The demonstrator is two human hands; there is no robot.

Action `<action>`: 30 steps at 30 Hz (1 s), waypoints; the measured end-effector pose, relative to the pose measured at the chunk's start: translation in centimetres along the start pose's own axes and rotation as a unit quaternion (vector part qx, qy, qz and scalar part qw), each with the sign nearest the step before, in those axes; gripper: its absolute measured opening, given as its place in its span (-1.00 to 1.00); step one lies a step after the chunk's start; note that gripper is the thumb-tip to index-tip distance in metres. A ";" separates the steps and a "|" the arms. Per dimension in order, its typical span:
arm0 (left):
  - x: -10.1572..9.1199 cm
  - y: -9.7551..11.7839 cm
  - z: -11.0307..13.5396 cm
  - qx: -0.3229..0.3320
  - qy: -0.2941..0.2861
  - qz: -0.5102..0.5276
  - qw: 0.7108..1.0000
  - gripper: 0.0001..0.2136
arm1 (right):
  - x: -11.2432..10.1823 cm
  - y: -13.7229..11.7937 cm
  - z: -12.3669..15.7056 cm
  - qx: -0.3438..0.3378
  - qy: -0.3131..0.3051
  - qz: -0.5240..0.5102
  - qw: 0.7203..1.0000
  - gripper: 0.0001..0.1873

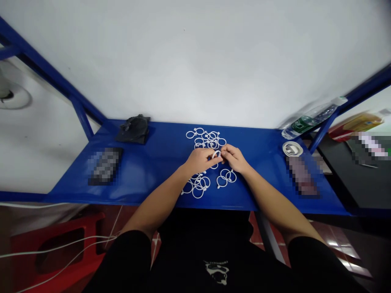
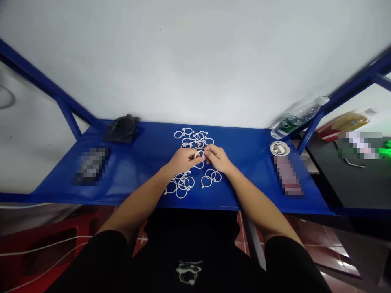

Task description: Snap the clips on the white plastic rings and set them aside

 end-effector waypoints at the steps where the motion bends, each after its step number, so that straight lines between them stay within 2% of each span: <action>1: 0.0 0.0 0.0 0.002 -0.004 -0.005 1.000 -0.62 | 0.1 0.0 0.0 -0.002 -0.009 -0.011 1.000 -0.71; 4: -0.2 -0.3 0.0 -0.004 0.004 -0.012 1.000 -0.57 | 0.4 -0.3 0.0 -0.021 -0.025 0.003 0.999 -0.72; 9: -0.5 -0.5 0.1 -0.035 0.010 -0.028 0.999 -0.58 | 0.6 -1.1 0.1 -0.060 0.016 0.100 0.993 -0.79; 12: -0.8 -0.4 0.1 -0.035 0.016 -0.064 0.997 -0.55 | 0.3 -1.1 0.2 -0.048 0.023 0.072 0.996 -0.76; 17: -0.7 -0.4 0.1 -0.009 0.012 -0.098 0.995 -0.60 | 0.0 -0.9 0.3 -0.017 -0.014 -0.014 1.000 -0.76; 23: -0.4 -0.5 0.1 -0.013 -0.006 -0.098 0.995 -0.59 | 0.2 -1.1 0.4 -0.052 -0.031 0.006 0.998 -0.80; 30: -0.1 -0.4 0.1 -0.010 -0.039 -0.081 0.996 -0.58 | 0.1 -0.9 0.5 -0.068 0.000 0.063 0.996 -0.79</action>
Point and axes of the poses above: each hand's wrist, its own z-axis away from the middle knuckle, its own x-axis out of the palm, y = z × x, the point moved 4 cm from there along -z, towards the middle knuckle, and after that the axes turned 11 degrees about x, right-handed, at the moved point
